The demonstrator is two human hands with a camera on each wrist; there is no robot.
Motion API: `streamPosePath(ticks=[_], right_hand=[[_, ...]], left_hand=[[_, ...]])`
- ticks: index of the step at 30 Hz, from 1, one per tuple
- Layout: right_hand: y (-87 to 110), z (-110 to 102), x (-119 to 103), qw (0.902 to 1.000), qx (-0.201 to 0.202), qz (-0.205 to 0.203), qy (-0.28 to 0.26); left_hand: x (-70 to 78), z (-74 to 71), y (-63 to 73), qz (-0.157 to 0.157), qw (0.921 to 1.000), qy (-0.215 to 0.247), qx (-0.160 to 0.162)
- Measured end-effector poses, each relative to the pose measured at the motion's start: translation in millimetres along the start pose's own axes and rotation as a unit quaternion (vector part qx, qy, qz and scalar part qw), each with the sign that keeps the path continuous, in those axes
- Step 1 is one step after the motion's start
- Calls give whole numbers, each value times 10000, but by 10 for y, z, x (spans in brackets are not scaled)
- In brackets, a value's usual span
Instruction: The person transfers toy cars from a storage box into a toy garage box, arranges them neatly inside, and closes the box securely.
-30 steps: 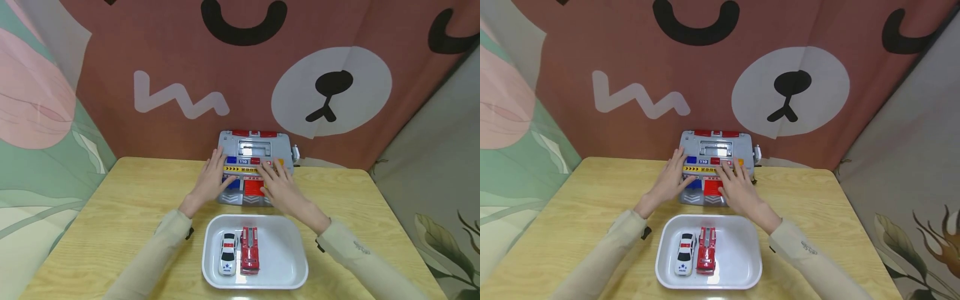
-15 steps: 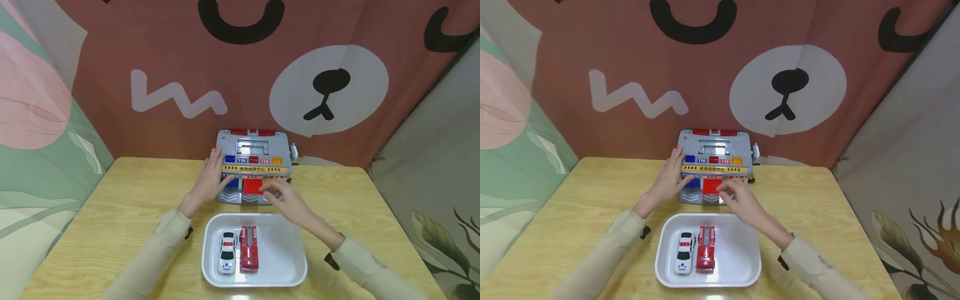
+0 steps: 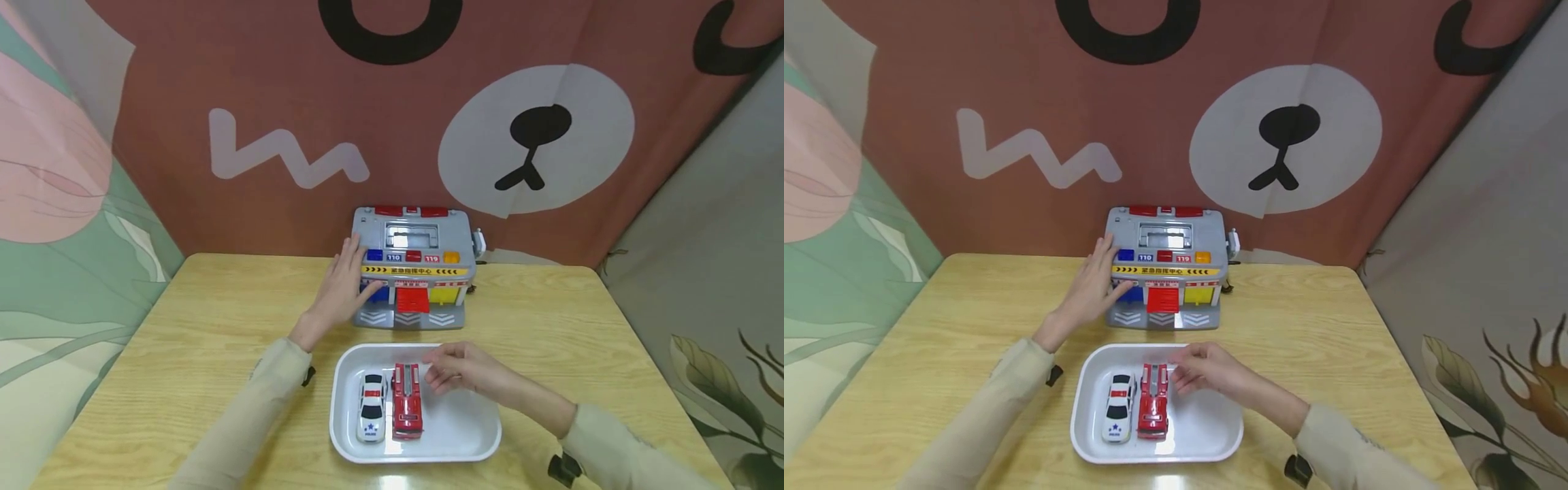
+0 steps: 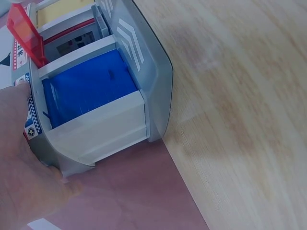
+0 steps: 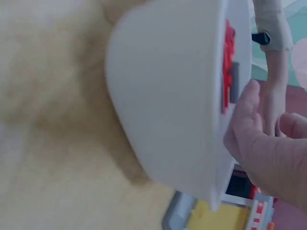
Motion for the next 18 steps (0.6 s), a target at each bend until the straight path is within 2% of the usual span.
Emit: streamPosePath(ticks=[5, 10, 14, 18], right_hand=[[52, 47, 132, 9980, -171, 490, -352], [84, 104, 218, 9943, -363, 1000, -46], [108, 172, 278, 9908, -591, 1209, 162], [109, 228, 335, 9886, -785, 1282, -61]], left_hand=[[0, 9, -10, 10, 10000, 10, -1], [-2, 2, -9, 7, 10000, -8, 23], [4, -2, -11, 10, 10000, 24, 0], [9, -6, -3, -9, 10000, 45, -3]])
Point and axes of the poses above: each hand's wrist, its own y-axis away from the middle knuckle, its own z-axis out of the palm, x = y × z, the point moved 1 cm from there along -y, towards the middle knuckle, and after that the axes turned 2 degrees about -y, right-handed, at the moved point
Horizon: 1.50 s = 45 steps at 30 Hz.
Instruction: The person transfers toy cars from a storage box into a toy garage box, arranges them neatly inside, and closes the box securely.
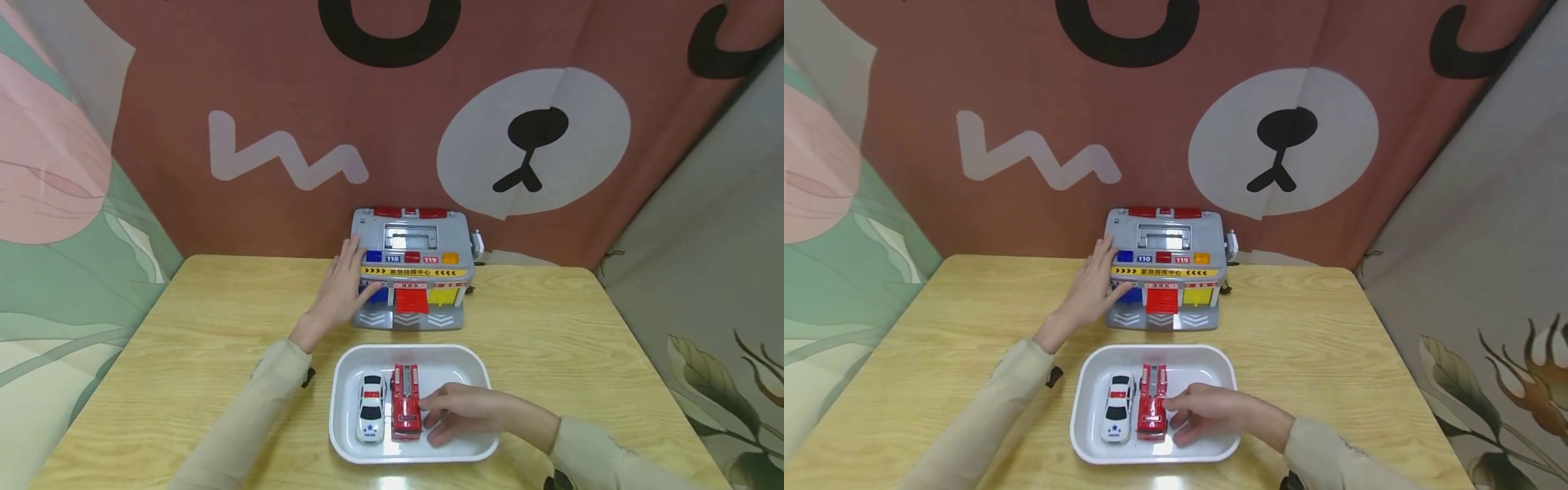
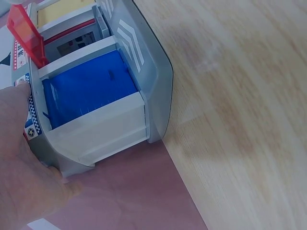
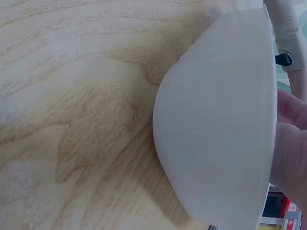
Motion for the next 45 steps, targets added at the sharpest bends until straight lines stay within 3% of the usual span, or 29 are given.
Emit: streamPosePath(ticks=[9, 15, 21, 33, 40, 45], right_hand=[[-26, 37, 51, 9997, 115, 145, -143], [-52, 121, 44, 9977, 566, 365, -64], [-77, 183, 39, 9952, 920, 327, 83], [-34, 189, 37, 9962, 826, 262, -45], [-39, 126, 83, 9963, 540, -268, -621], [-19, 78, 91, 9946, 462, -283, -887]], left_hand=[[4, 25, 9, 27, 10000, 55, 61], [1, 33, 6, -25, 10000, 31, 71], [-2, 21, 5, -24, 10000, 40, 48], [2, 21, 13, -24, 10000, 36, 41], [8, 23, 4, -27, 10000, 81, 3], [-3, 28, 7, -16, 10000, 76, 14]])
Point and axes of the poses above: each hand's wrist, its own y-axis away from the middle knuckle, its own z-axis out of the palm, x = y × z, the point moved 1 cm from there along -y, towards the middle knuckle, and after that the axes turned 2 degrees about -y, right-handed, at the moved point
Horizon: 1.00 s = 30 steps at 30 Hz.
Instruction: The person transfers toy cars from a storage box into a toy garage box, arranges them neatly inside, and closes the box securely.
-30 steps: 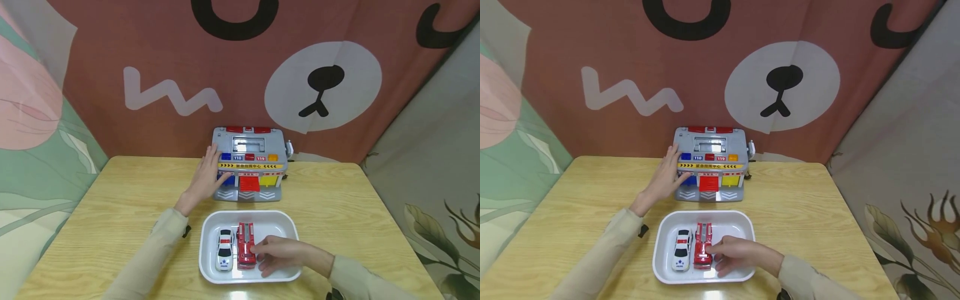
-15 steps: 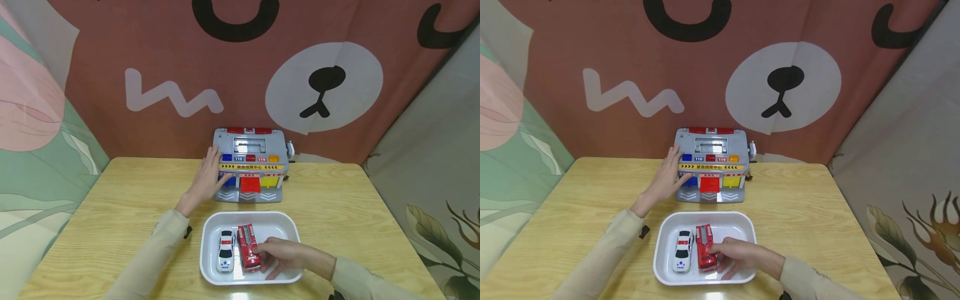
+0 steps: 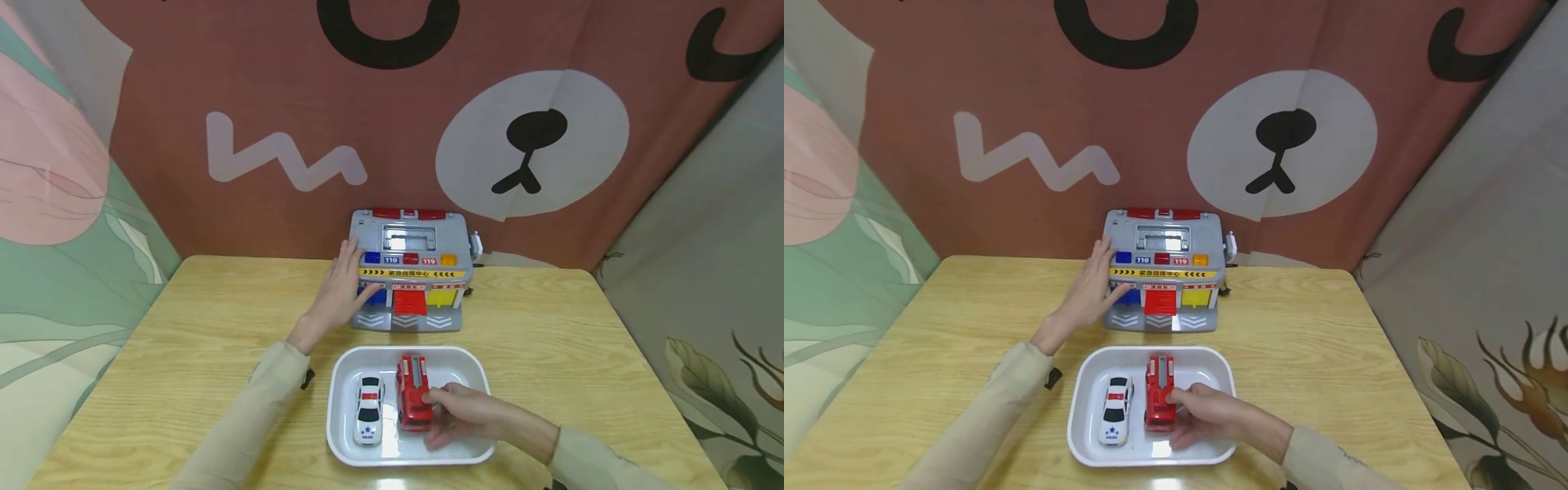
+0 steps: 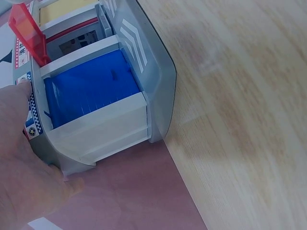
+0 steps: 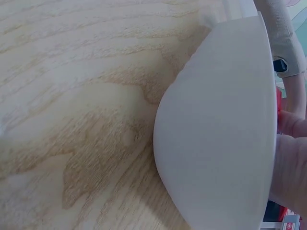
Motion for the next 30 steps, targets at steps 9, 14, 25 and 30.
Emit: streamPosePath(ticks=[9, 14, 25, 30], right_hand=[[1, 10, -56, 10000, 69, 27, 49], [-5, 25, -82, 10000, 40, 18, -54], [62, -30, -111, 9972, 85, 4, -746], [92, -39, -108, 9962, 164, 77, -857]], left_hand=[[-1, -1, 2, -40, 10000, 53, -1], [-5, 0, 7, -42, 10000, 81, 2], [-1, 0, 10, 8, 9999, 113, 21], [-7, 6, 2, -19, 10000, 46, -19]])
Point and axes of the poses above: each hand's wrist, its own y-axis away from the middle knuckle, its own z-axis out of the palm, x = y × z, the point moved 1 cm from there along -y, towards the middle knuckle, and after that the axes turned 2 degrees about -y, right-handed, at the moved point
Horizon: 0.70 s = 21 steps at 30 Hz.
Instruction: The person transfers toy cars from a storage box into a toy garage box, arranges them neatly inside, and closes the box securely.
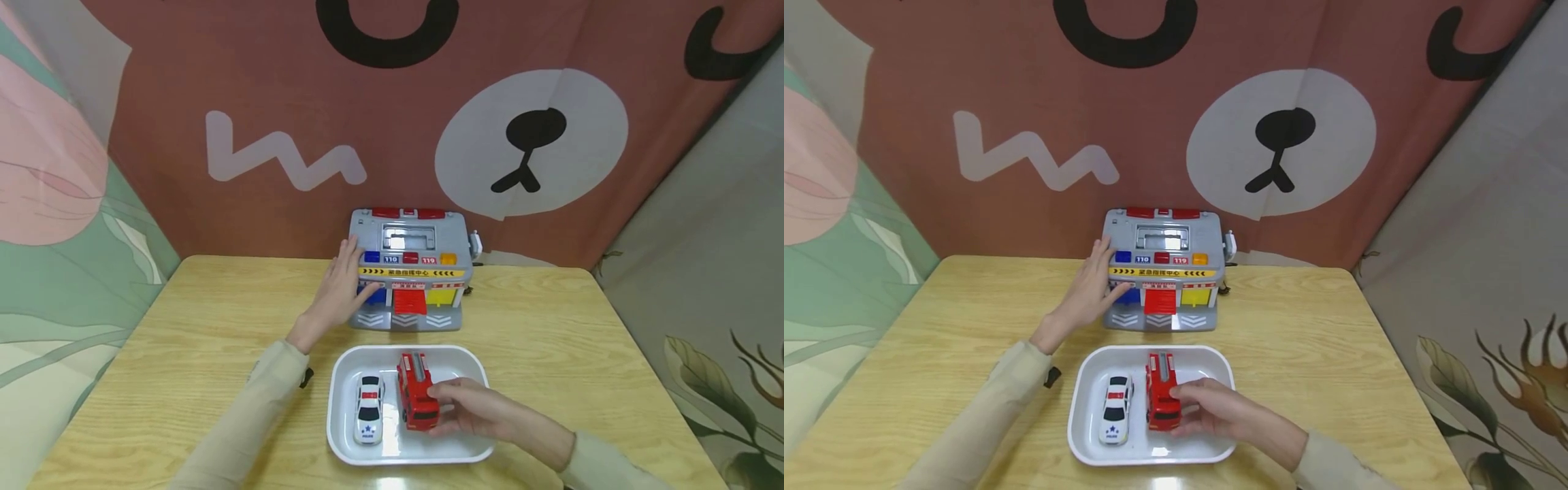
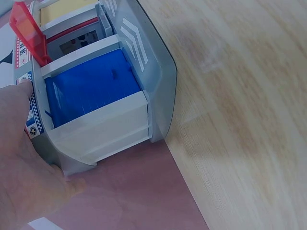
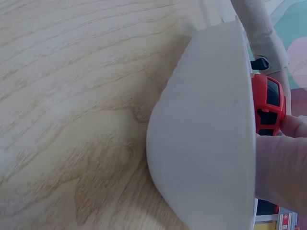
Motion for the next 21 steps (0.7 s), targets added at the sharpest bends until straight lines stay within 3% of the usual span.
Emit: streamPosePath(ticks=[11, 17, 21], right_hand=[[89, -78, 20, 9991, -224, -236, -255], [158, -113, -88, 9996, -62, -270, -49], [190, -153, -167, 9992, -79, -375, 101]], left_hand=[[5, -5, -20, 13, 10000, 68, -64], [-7, -32, -13, 113, 9996, -233, -72], [33, -113, -14, 54, 9984, -500, -270]])
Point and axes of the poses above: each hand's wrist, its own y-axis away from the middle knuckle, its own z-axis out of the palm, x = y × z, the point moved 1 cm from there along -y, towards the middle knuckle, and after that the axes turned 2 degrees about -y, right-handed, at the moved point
